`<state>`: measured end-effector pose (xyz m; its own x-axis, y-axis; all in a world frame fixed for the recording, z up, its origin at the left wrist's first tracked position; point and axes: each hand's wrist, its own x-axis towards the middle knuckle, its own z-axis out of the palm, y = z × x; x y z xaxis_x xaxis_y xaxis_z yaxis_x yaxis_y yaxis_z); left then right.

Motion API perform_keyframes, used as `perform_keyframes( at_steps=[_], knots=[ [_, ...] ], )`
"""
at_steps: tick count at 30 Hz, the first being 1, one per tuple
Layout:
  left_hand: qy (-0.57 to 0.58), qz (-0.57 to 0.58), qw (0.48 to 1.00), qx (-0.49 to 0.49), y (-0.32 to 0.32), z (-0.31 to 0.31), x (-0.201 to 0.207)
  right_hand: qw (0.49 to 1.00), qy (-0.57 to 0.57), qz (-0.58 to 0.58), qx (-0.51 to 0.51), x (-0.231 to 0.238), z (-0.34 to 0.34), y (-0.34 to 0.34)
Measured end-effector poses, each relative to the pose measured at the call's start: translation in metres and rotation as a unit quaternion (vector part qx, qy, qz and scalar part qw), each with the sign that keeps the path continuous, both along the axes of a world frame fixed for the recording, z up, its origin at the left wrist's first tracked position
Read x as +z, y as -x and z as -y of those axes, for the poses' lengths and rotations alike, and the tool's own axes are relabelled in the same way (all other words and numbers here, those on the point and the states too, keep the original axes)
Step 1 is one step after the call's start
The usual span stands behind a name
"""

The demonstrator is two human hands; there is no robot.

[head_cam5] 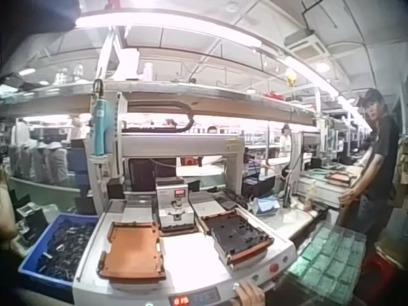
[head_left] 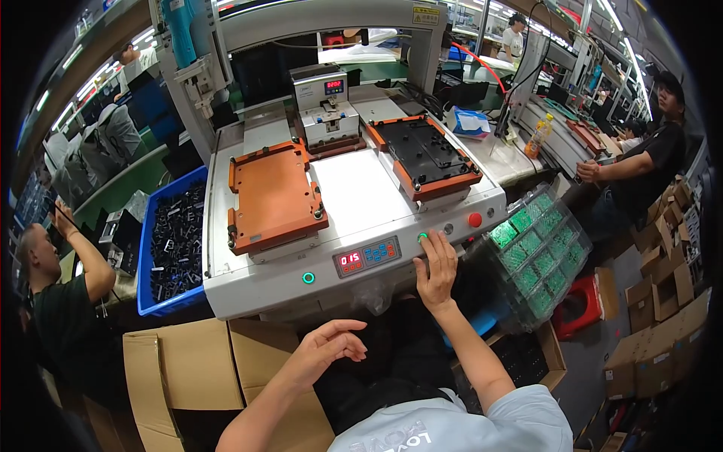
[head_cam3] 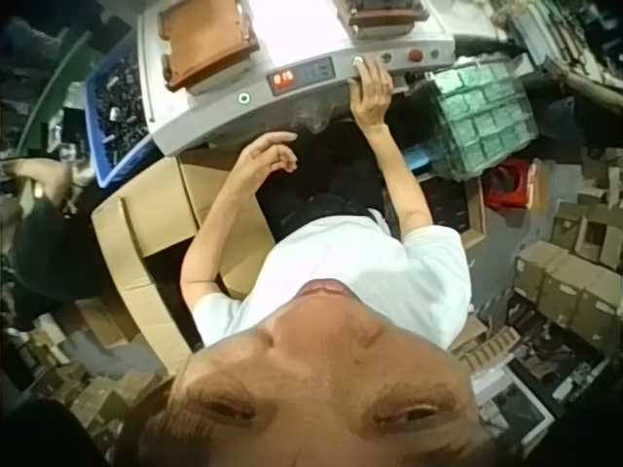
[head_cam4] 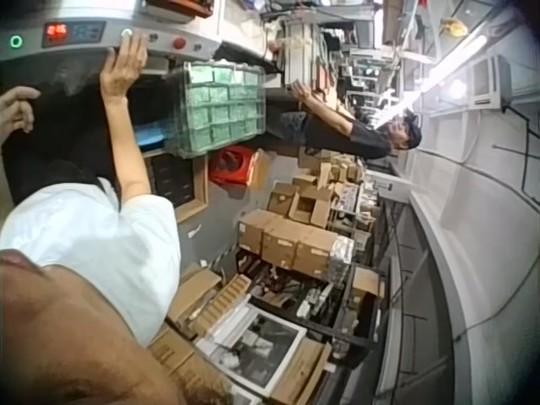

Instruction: The recorder is taking black electronic housings, placing them into a machine jig for assembly, and then packing the finished components into cardboard boxes.

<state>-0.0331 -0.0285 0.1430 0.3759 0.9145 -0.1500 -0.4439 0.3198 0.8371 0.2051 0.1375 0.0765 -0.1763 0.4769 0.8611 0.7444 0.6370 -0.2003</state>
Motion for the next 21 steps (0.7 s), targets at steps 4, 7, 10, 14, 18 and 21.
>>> perform_keyframes(
  at_steps=[4,7,10,14,18,21],
  knots=[
    [0.003,0.007,1.000,-0.013,-0.001,0.001,-0.002,1.000,0.022,0.008,0.003,0.019,0.003,-0.004],
    [0.008,0.000,1.000,-0.012,0.000,0.003,-0.002,0.993,0.062,-0.075,0.062,0.023,0.011,-0.001],
    [0.011,-0.010,1.000,0.002,0.002,0.003,-0.002,0.981,0.111,-0.136,0.083,0.008,0.037,-0.001],
    [0.014,-0.006,1.000,0.026,0.000,0.001,-0.001,0.933,0.245,-0.215,0.155,-0.039,0.088,0.010],
    [-0.033,-0.037,0.999,-0.004,0.002,-0.002,-0.003,0.928,0.288,-0.066,0.229,-0.076,0.130,0.022],
    [-0.102,-0.118,0.987,0.040,0.009,0.002,-0.001,0.886,0.352,-0.041,0.299,-0.094,0.144,0.031]
  ],
)
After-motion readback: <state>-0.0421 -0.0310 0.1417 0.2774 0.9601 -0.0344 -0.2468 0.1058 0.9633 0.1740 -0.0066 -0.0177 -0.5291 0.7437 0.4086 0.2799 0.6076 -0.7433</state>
